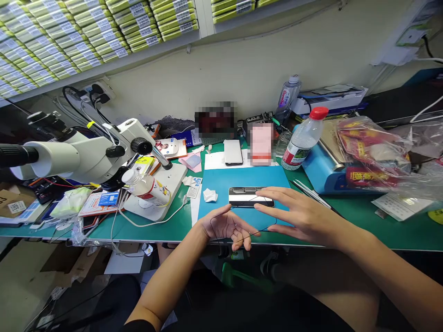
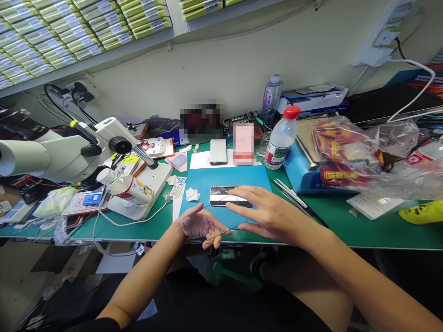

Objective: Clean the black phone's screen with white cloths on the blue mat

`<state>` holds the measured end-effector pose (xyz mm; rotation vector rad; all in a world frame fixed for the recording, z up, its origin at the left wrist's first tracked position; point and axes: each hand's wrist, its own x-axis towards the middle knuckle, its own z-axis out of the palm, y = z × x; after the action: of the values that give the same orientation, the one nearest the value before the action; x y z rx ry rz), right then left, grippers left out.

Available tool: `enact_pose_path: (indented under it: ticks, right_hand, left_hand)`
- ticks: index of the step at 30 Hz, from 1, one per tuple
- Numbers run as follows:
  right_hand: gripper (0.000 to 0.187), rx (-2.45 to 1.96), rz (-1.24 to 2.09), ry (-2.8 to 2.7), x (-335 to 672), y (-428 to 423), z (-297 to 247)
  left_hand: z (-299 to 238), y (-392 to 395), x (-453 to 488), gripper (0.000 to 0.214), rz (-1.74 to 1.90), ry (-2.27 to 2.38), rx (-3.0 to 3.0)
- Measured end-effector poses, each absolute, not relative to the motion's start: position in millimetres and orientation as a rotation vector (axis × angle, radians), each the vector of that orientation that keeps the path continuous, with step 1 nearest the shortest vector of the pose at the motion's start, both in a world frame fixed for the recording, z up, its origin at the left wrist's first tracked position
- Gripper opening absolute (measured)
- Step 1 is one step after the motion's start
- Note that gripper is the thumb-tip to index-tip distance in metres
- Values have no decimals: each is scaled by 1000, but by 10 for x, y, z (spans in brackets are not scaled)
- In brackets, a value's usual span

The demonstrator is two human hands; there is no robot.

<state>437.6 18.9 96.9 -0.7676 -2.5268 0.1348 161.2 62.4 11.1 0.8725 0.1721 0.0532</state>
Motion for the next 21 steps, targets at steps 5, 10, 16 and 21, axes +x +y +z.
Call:
enact_pose_path:
  ticks: [5, 10, 16, 21]
  right_hand:
    - [53, -796, 144, -2450, 4411, 119, 928]
    - [69, -807, 120, -2441, 4462, 37, 846]
    - [90, -1094, 191, -2346, 4643, 78, 630]
    - [85, -1277, 240, -2289, 4683, 149, 500]
  left_hand:
    - [254, 605, 1560, 110, 36, 242, 889]
    - [329, 611, 1531, 96, 7, 267, 950]
    - [606, 651, 1525, 62, 251, 638, 1409]
    - [762, 634, 1604, 51, 368, 867, 2127]
